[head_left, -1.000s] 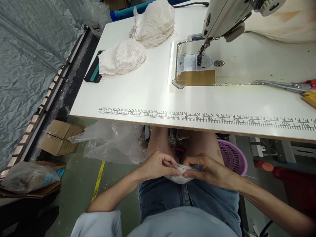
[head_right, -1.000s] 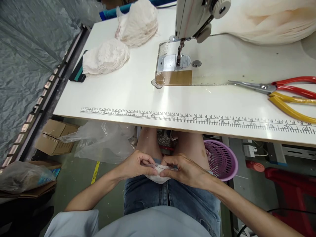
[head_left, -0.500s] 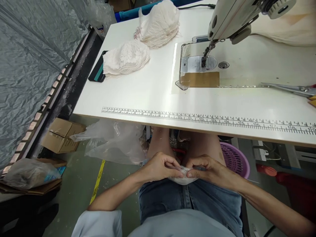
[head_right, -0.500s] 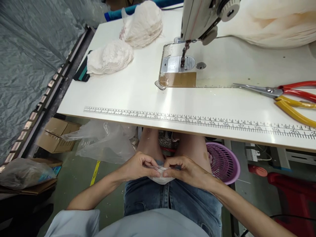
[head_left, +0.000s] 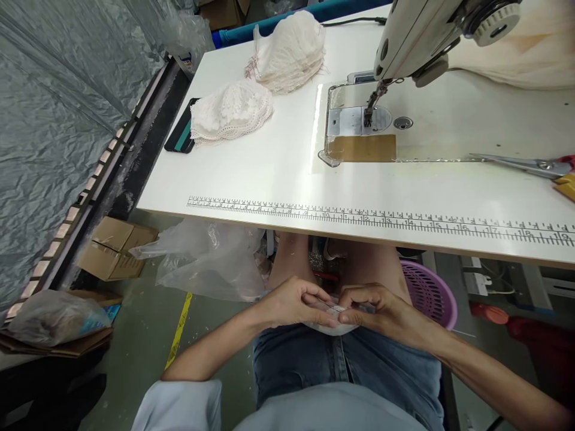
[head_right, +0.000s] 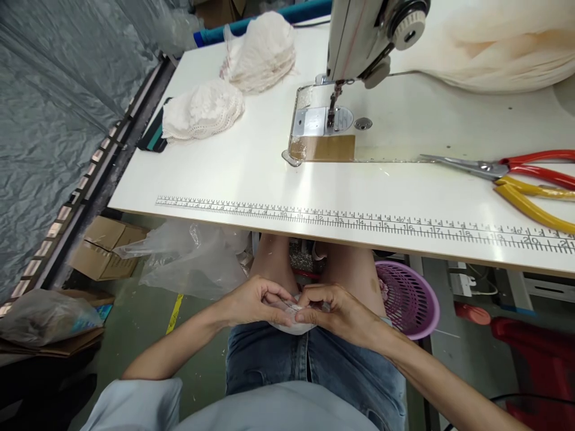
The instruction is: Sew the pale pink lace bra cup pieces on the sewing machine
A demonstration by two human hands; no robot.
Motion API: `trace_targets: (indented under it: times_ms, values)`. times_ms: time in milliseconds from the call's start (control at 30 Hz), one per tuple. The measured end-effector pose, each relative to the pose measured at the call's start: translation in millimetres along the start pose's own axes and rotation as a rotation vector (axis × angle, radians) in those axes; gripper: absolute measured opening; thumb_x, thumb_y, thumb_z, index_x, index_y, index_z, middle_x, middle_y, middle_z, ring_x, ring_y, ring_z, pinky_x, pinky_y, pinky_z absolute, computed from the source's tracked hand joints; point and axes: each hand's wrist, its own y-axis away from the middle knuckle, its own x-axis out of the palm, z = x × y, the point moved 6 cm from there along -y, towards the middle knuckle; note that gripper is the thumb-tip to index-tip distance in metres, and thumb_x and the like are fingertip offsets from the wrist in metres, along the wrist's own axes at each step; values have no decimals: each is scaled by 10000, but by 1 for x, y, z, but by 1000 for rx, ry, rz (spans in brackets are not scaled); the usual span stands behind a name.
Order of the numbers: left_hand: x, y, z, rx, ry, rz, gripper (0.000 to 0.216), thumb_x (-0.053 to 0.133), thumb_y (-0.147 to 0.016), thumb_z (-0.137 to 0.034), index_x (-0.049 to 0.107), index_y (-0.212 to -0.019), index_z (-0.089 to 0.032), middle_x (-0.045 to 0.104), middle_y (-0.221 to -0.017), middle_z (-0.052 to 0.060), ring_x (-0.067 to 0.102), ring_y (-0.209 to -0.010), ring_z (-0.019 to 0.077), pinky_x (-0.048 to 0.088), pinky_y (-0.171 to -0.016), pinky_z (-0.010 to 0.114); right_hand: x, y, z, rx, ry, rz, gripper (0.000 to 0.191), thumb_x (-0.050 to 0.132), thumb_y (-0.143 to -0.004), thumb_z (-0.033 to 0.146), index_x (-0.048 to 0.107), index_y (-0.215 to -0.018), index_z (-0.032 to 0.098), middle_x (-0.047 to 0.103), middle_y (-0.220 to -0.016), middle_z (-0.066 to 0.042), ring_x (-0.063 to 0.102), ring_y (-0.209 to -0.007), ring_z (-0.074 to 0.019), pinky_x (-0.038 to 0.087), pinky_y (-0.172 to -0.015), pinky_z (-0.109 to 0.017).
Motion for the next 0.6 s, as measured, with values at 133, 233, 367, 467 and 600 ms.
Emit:
trace_targets:
  times_ms: [133,233,367,467,600]
  values:
    - [1,-2,-4,44,9,-32,354,792,-586,-323,728,-856,-104,680,-689,34,548,-580,82,409,-591,189,-1,3,0,0,13,-8,378,563,-806,530,656,-738,170,567,-669,-2,490,-649,-144,349,-584,-254]
    - [3,-2,-6,38,-4,-49,338,791,-579,-353,734,-787,-92,660,-630,29,528,-545,82,392,-554,193,-2,6,-3,20,26,-8,382,560,-808,531,628,-711,168,541,-644,5,477,-634,-139,339,-574,-253]
    - [4,-2,-7,26,-21,-41,323,787,-581,-352,733,-760,-90,643,-608,23,517,-540,86,389,-547,201,-3,11,-6,10,36,7,343,568,-812,506,616,-745,173,568,-688,0,496,-669,-147,350,-599,-255]
    - [4,-2,-9,25,-38,-35,306,777,-597,-342,732,-768,-92,632,-597,14,497,-530,78,374,-534,196,-3,12,-5,-7,54,16,295,601,-797,482,617,-819,188,586,-733,1,499,-683,-150,350,-610,-255]
    - [6,-3,-12,34,-30,-43,270,774,-605,-319,730,-749,-94,614,-572,-1,474,-516,63,358,-520,181,-4,13,0,-26,79,-17,282,581,-816,477,605,-811,196,570,-716,10,474,-660,-139,330,-590,-247]
